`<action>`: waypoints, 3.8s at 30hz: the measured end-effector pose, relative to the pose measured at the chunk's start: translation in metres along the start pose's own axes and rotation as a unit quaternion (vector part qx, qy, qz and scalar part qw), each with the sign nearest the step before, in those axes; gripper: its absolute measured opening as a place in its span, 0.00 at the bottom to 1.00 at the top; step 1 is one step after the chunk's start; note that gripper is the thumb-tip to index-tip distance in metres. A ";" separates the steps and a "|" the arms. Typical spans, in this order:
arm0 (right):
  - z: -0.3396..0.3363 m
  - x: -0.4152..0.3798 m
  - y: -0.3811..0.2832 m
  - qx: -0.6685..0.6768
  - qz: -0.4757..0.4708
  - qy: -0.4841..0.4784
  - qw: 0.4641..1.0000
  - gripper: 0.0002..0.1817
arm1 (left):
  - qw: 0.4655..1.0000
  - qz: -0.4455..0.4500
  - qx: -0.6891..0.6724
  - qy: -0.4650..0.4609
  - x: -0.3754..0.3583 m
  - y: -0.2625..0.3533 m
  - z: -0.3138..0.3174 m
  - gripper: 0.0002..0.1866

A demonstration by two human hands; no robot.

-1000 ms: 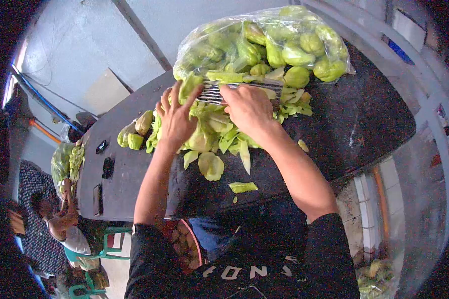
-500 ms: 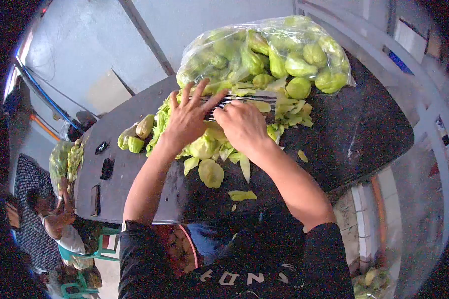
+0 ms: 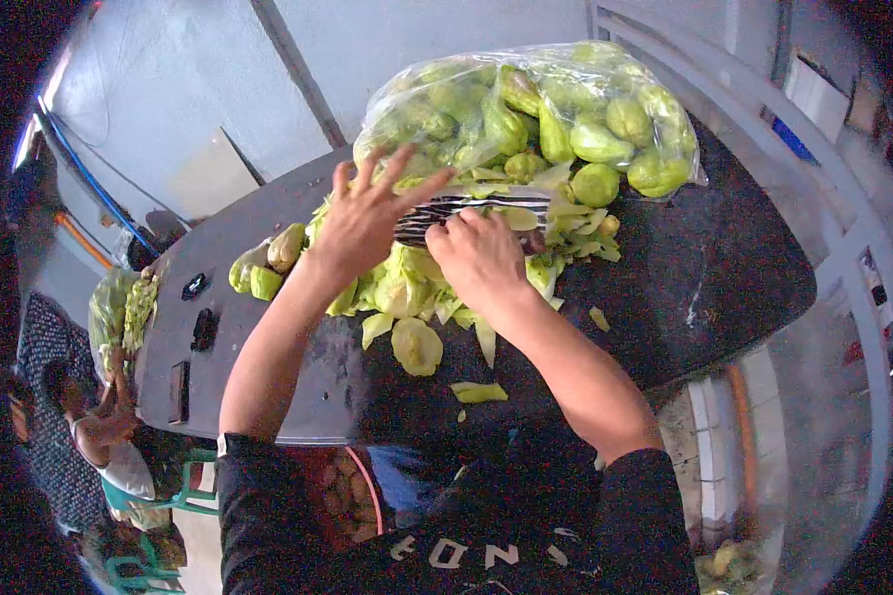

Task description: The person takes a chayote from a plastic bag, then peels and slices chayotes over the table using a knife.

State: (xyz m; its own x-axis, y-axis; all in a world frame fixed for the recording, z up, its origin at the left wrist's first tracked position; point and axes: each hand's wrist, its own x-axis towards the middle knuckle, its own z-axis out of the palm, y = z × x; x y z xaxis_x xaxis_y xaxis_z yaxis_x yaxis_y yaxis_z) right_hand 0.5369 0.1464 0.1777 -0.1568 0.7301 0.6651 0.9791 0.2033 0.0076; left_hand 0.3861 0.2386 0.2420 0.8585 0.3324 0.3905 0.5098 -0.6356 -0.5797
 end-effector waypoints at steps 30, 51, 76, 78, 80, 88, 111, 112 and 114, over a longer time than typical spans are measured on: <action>-0.003 0.002 0.002 0.015 -0.018 0.021 0.999 0.04 | 0.997 -0.031 0.000 -0.076 -0.006 -0.011 0.021 0.32; -0.010 0.006 0.013 0.033 0.023 0.064 0.997 0.03 | 0.994 -0.054 -0.100 0.004 0.007 -0.004 0.037 0.37; -0.033 0.021 -0.020 0.299 0.152 0.080 0.939 0.13 | 0.716 -0.477 -0.509 0.010 -0.119 -0.028 0.065 0.33; -0.034 0.027 -0.026 0.313 0.159 0.061 0.934 0.12 | 0.472 -0.517 -0.711 0.065 -0.116 -0.034 0.062 0.28; -0.037 0.035 -0.038 0.350 0.143 0.049 0.925 0.11 | 0.145 -0.460 -0.874 0.054 -0.115 -0.048 0.071 0.24; -0.030 0.054 -0.078 0.381 0.096 0.067 0.917 0.08 | 0.048 -0.390 -0.900 0.190 -0.077 -0.040 0.056 0.25; -0.005 0.030 -0.094 0.313 -0.002 0.128 0.941 0.07 | 0.163 -0.433 -0.840 0.283 -0.073 -0.018 0.045 0.26; -0.005 0.029 -0.094 0.312 -0.002 0.129 0.941 0.07 | 0.170 -0.425 -0.843 0.283 -0.074 -0.018 0.046 0.26; -0.003 0.026 -0.093 0.315 0.001 0.125 0.941 0.07 | 0.168 -0.427 -0.842 0.284 -0.073 -0.018 0.046 0.26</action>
State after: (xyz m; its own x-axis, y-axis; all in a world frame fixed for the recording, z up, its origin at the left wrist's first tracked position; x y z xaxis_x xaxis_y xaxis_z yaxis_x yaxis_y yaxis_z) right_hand 0.4422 0.1447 0.1970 -0.0418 0.5714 0.8196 0.6953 0.6057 -0.3869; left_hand 0.3166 0.2577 0.1908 0.1241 0.9872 0.1000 -0.7157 0.0193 0.6981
